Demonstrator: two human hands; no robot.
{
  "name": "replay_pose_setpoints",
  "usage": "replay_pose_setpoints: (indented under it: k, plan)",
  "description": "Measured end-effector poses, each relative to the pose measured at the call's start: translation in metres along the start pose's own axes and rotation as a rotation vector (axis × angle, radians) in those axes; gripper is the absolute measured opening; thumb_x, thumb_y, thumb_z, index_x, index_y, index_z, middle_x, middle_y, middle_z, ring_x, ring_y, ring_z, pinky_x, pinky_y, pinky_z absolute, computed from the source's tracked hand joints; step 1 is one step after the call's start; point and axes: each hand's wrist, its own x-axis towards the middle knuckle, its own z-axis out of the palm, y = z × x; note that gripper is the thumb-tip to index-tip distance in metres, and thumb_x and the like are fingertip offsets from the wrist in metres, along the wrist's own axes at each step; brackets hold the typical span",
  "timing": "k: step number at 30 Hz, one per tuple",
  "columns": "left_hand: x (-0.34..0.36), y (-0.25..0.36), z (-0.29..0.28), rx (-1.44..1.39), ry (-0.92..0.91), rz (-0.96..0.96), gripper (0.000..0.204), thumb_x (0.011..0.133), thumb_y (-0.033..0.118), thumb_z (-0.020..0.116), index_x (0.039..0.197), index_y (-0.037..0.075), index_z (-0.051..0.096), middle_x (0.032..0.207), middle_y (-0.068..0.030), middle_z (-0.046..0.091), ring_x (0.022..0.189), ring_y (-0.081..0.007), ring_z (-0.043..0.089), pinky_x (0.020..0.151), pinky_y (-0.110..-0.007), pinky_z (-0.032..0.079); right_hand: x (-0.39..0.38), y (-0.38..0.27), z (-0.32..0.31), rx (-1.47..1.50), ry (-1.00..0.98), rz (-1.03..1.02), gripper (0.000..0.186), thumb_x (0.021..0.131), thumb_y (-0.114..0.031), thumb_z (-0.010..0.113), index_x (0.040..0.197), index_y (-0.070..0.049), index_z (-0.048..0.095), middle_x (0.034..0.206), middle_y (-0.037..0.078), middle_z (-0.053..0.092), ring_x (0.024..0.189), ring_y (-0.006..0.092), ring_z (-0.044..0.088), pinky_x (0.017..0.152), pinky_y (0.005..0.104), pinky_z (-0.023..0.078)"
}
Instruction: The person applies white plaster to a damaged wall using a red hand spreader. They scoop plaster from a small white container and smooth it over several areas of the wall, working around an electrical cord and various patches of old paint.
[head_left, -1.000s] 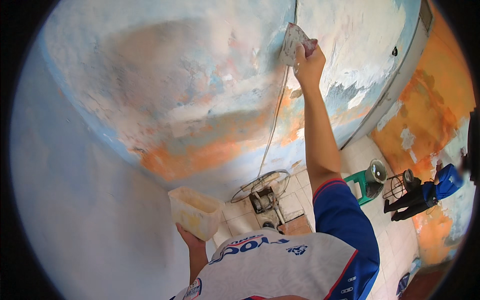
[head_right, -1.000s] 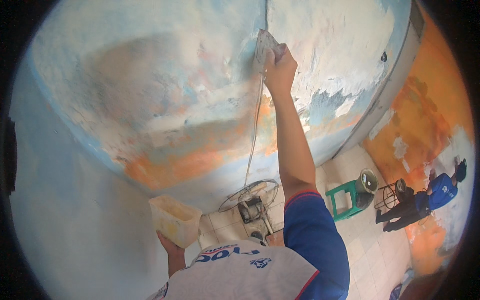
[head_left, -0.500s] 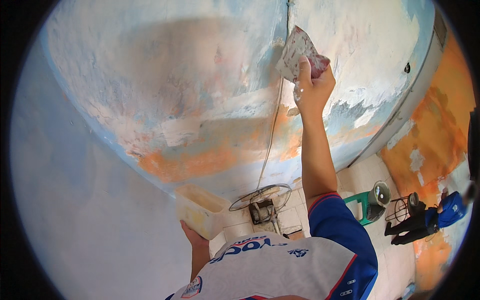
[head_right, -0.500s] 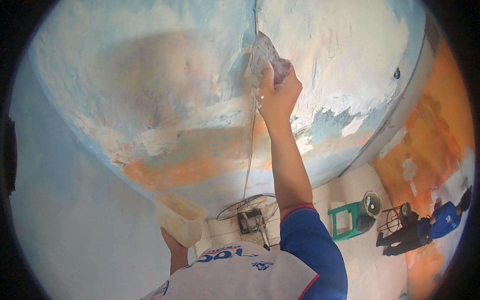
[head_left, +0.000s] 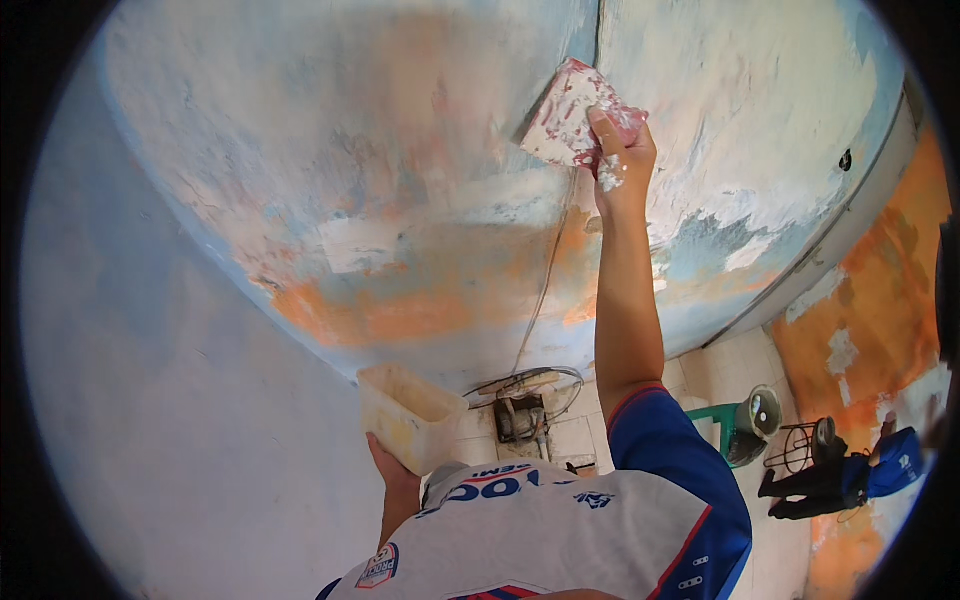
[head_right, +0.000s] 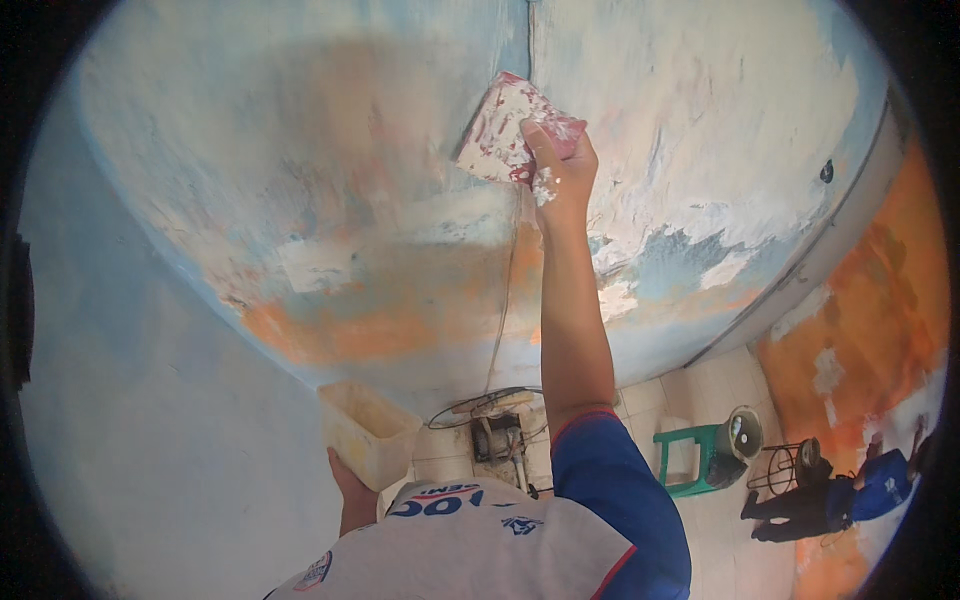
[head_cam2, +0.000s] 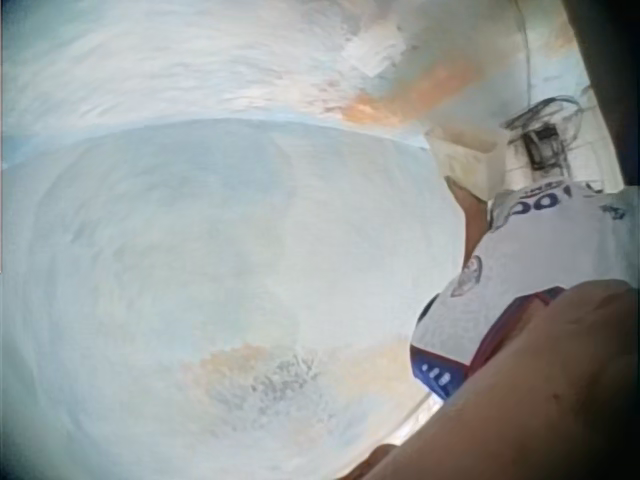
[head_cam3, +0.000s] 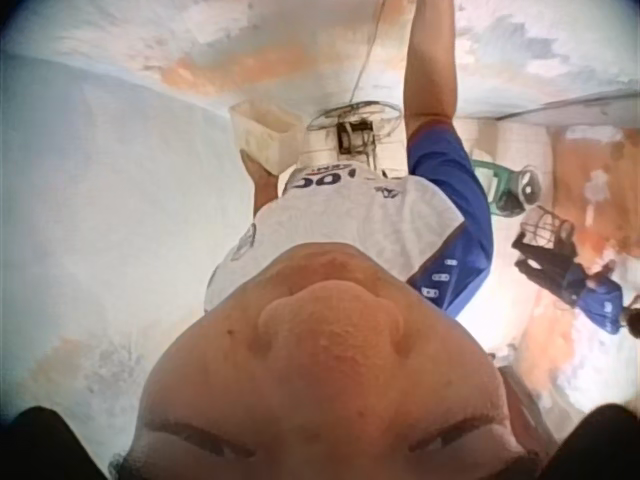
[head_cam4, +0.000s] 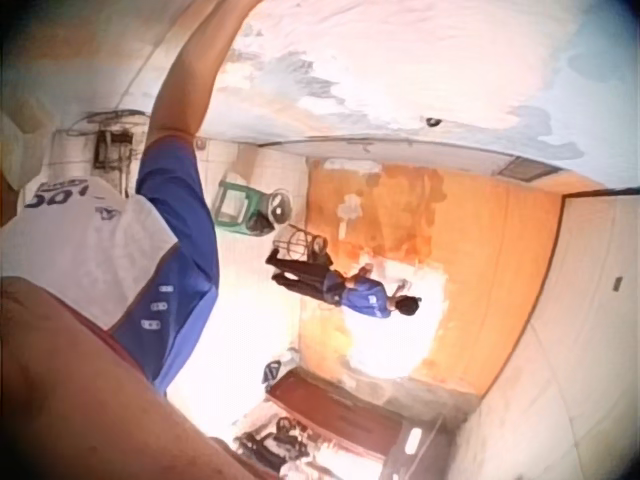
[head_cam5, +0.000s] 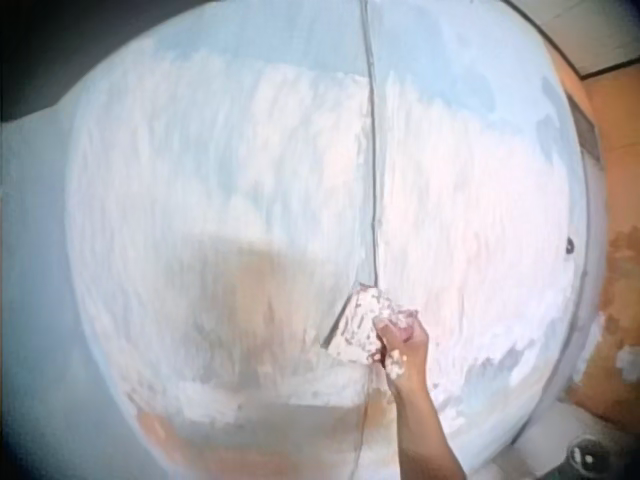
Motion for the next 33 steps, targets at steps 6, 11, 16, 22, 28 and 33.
replay_pose_setpoints:
  k: [6, 11, 16, 22, 28, 33]
  plan:
    - [0.036, 0.022, -0.018, 0.003, -0.121, -0.024, 0.064, 0.107, 0.052, 0.021, 0.155, 0.011, 0.032, 0.153, -0.0127, 0.043, 0.141, -0.0337, 0.042, 0.116, -0.050, 0.037, 0.001, 0.001, 0.013, -0.529, 0.129, -0.151, 0.021, 0.086, -0.013, 0.079, 0.097, 0.000, 0.067, 0.084, 0.001, 0.066, 0.072, 0.0079, 0.057, 0.067, 0.0258, 0.047]
    - [0.055, 0.043, -0.002, 0.038, -0.080, -0.080, 0.064, 0.107, 0.052, 0.021, 0.154, 0.012, 0.033, 0.153, -0.0117, 0.043, 0.141, -0.0326, 0.042, 0.115, -0.048, 0.038, 0.002, 0.011, 0.006, -0.554, 0.210, -0.152, 0.021, 0.084, -0.015, 0.079, 0.090, 0.001, 0.066, 0.076, 0.002, 0.065, 0.068, 0.0090, 0.053, 0.063, 0.0270, 0.044]
    - [0.079, 0.058, -0.023, 0.025, -0.172, -0.142, 0.065, 0.107, 0.054, 0.021, 0.154, 0.011, 0.033, 0.153, -0.0117, 0.043, 0.141, -0.0325, 0.042, 0.115, -0.049, 0.038, 0.008, 0.013, 0.008, -0.471, 0.231, -0.142, 0.022, 0.082, -0.015, 0.080, 0.090, 0.001, 0.067, 0.079, 0.003, 0.066, 0.069, 0.0103, 0.055, 0.066, 0.0268, 0.046]
    - [0.087, 0.072, -0.010, 0.043, -0.238, -0.199, 0.065, 0.107, 0.055, 0.023, 0.153, 0.011, 0.036, 0.151, -0.0111, 0.046, 0.138, -0.0318, 0.045, 0.114, -0.047, 0.039, 0.005, 0.008, 0.018, -0.603, 0.276, -0.108, 0.019, 0.082, -0.009, 0.081, 0.092, 0.000, 0.068, 0.082, 0.002, 0.067, 0.071, 0.0093, 0.057, 0.066, 0.0273, 0.047]
    - [0.115, 0.057, -0.018, 0.104, -0.283, -0.339, 0.064, 0.106, 0.055, 0.026, 0.150, 0.011, 0.041, 0.146, -0.0098, 0.052, 0.133, -0.0302, 0.050, 0.112, -0.047, 0.041, 0.007, -0.008, 0.025, -0.816, 0.285, -0.183, 0.028, 0.077, -0.020, 0.082, 0.089, 0.002, 0.068, 0.080, 0.009, 0.069, 0.070, 0.0177, 0.063, 0.068, 0.0324, 0.049]
    - [0.108, 0.052, -0.004, 0.144, -0.228, -0.448, 0.063, 0.107, 0.054, 0.026, 0.150, 0.011, 0.041, 0.146, -0.0105, 0.052, 0.134, -0.0304, 0.049, 0.112, -0.047, 0.040, 0.000, 0.002, 0.026, -0.737, 0.302, -0.200, 0.031, 0.077, -0.019, 0.083, 0.091, 0.005, 0.067, 0.081, 0.011, 0.069, 0.072, 0.0183, 0.063, 0.069, 0.0335, 0.050]
